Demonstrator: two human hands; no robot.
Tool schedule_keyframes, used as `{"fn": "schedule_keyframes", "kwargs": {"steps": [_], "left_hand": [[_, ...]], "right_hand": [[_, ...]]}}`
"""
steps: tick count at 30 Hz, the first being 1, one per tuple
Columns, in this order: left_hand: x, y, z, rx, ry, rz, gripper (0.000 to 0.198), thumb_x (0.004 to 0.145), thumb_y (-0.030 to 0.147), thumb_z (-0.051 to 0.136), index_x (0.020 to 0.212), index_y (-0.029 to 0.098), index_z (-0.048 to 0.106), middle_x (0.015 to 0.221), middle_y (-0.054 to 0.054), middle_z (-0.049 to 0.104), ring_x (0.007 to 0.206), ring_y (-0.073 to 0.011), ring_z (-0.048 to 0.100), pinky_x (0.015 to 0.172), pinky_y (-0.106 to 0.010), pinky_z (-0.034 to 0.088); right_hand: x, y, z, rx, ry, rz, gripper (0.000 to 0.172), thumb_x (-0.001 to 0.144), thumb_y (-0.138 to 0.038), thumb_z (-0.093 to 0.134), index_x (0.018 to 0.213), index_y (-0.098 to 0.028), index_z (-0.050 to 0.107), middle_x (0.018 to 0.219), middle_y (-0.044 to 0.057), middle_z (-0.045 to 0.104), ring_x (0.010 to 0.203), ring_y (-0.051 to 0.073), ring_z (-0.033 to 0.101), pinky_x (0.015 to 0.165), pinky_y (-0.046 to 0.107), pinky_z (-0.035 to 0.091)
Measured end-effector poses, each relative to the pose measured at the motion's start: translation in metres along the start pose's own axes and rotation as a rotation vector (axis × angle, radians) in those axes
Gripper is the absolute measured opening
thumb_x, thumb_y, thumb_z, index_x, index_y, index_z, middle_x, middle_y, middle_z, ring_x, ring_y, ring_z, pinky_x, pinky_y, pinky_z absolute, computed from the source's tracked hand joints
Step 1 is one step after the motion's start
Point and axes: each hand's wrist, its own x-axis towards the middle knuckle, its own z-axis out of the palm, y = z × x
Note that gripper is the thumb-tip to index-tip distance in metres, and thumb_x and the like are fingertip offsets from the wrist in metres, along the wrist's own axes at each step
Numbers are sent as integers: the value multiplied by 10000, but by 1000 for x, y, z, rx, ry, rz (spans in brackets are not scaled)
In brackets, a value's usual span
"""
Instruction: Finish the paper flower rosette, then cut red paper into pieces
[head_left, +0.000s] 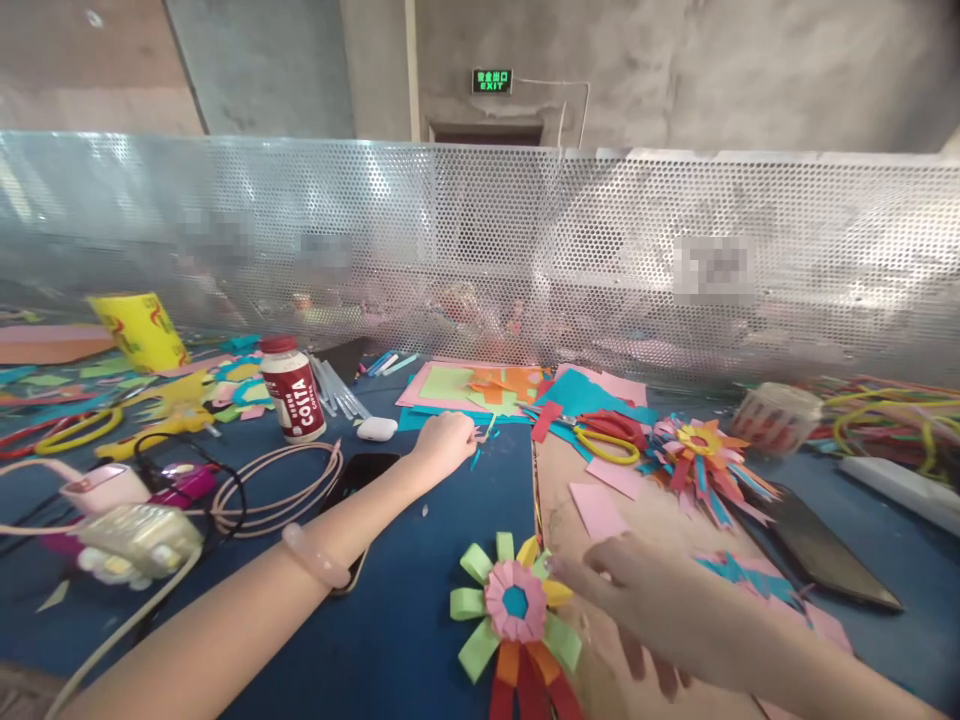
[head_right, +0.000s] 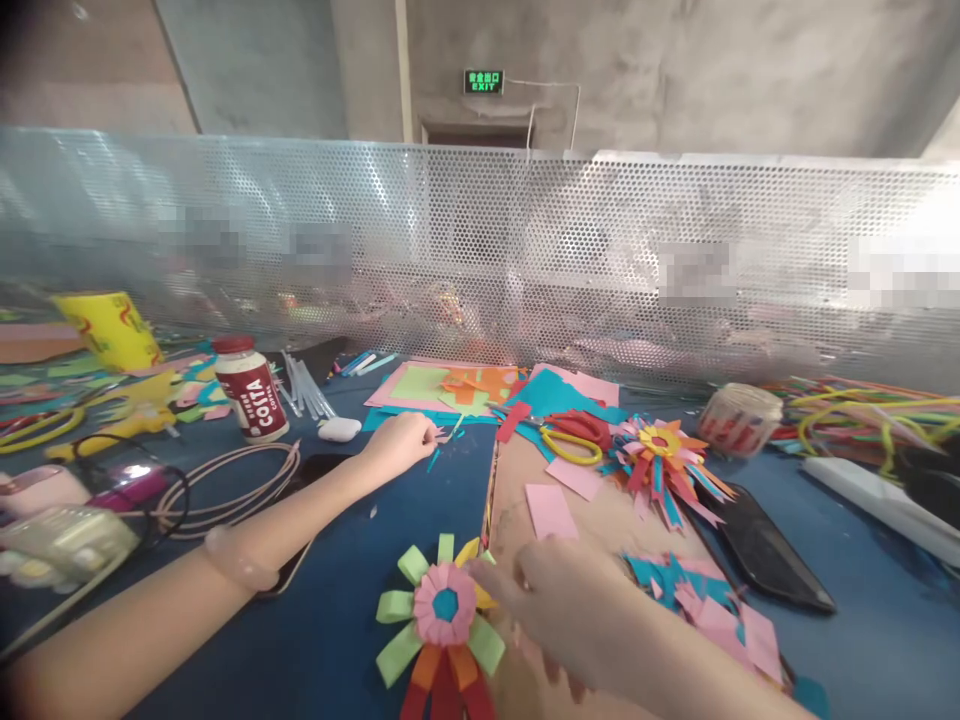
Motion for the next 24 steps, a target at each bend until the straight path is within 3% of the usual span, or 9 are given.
{"fn": "schedule_keyframes", "kwargs": {"steps": [2, 6, 10, 13, 18, 24], "left_hand": [[-5, 3, -7, -20, 21, 16, 129, 737, 153, 527, 690, 143, 647, 722, -92, 670, 703, -216, 612, 640, -280, 399], [-16, 9, -23, -71, 47, 75, 157, 799, 215, 482, 771, 160, 626, 739, -62, 668, 675, -182, 600, 622, -260, 388], [-26, 15, -29, -209, 81, 157, 129, 799, 230, 496, 773, 169, 607, 725, -42, 653, 678, -171, 586, 633, -261, 390], [-38, 18, -28, -332, 82, 196, 102, 786, 244, 522, 771, 181, 602, 729, -29, 647, 682, -165, 584, 646, -264, 404], [-69, 25, -30, -423, 98, 262, 129, 799, 251, 537, 886, 196, 615, 792, -25, 654, 749, -162, 596, 703, -268, 423], [-90, 32, -28, -433, 52, 371, 157, 824, 268, 521, 844, 216, 668, 755, -28, 664, 736, -166, 582, 696, -262, 410]], "right_hand": [[6, -7, -6, -166, -27, 103, 412, 752, -580, 460, 559, -226, 544, 310, -13, 460, 209, 108, 352, 310, 254, 237], [31, -19, -16, -481, 180, -101, 352, 828, -427, 407, 585, -214, 545, 514, 25, 579, 417, 140, 498, 431, 265, 286], [64, -22, -13, -245, 163, -279, 252, 826, -335, 426, 763, -198, 628, 727, 27, 647, 616, 149, 553, 565, 271, 386], [77, -23, -6, -94, 121, -306, 226, 802, -319, 462, 798, -178, 638, 741, 20, 646, 640, 142, 549, 603, 267, 414], [60, -21, -1, 12, 102, -280, 227, 823, -301, 436, 784, -194, 633, 764, 9, 654, 706, 151, 574, 640, 272, 425], [33, -4, 6, 66, 113, -198, 250, 834, -308, 430, 732, -195, 628, 717, 15, 639, 708, 164, 572, 655, 285, 427]]}}
